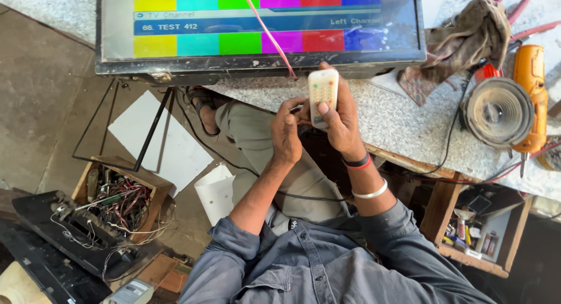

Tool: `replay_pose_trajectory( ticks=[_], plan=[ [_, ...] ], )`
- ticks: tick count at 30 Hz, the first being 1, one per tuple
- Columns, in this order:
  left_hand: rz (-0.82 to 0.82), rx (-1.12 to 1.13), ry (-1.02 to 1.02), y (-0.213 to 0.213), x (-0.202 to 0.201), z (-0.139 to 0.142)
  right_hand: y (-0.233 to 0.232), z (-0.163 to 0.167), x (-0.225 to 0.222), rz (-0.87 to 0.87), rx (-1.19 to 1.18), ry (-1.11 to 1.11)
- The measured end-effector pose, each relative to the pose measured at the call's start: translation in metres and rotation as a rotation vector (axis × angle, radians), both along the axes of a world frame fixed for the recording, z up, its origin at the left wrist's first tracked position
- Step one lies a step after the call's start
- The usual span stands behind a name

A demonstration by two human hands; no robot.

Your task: The person sits at a repair bench handling a speaker driver, then works on the wiring at the back of a television. They pick up a remote control and press its buttons while the television screen changes channels, cycling through channel menus and test patterns to check the display.

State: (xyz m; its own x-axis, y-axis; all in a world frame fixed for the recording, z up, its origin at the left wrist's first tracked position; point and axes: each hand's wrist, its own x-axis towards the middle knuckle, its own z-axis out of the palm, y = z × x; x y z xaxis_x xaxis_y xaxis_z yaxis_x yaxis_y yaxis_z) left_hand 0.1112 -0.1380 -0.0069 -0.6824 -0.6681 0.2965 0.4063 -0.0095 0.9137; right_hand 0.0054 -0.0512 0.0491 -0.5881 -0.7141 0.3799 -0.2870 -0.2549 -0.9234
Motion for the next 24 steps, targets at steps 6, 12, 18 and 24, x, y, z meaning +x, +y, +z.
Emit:
replay_pose_trajectory(
  ticks=[6, 12, 18, 24],
  plan=[
    [-0.052, 0.041, -0.006, 0.001, 0.0001, 0.0, -0.0044, 0.0055, -0.0009, 0.051, -0.172, -0.305],
    [-0.016, -0.004, -0.02, 0.0001, -0.0001, -0.0039, -0.002, 0.0043, -0.0025, 0.023, -0.068, -0.146],
    [0.049, -0.038, -0.029, -0.001, -0.0024, -0.0044, 0.0048, 0.0042, -0.0082, 0.19, 0.176, -0.061],
    [0.08, -0.081, -0.015, -0.0004, -0.0018, 0.0017, 0.0029, 0.0044, -0.005, 0.136, 0.127, -0.09]
  ],
)
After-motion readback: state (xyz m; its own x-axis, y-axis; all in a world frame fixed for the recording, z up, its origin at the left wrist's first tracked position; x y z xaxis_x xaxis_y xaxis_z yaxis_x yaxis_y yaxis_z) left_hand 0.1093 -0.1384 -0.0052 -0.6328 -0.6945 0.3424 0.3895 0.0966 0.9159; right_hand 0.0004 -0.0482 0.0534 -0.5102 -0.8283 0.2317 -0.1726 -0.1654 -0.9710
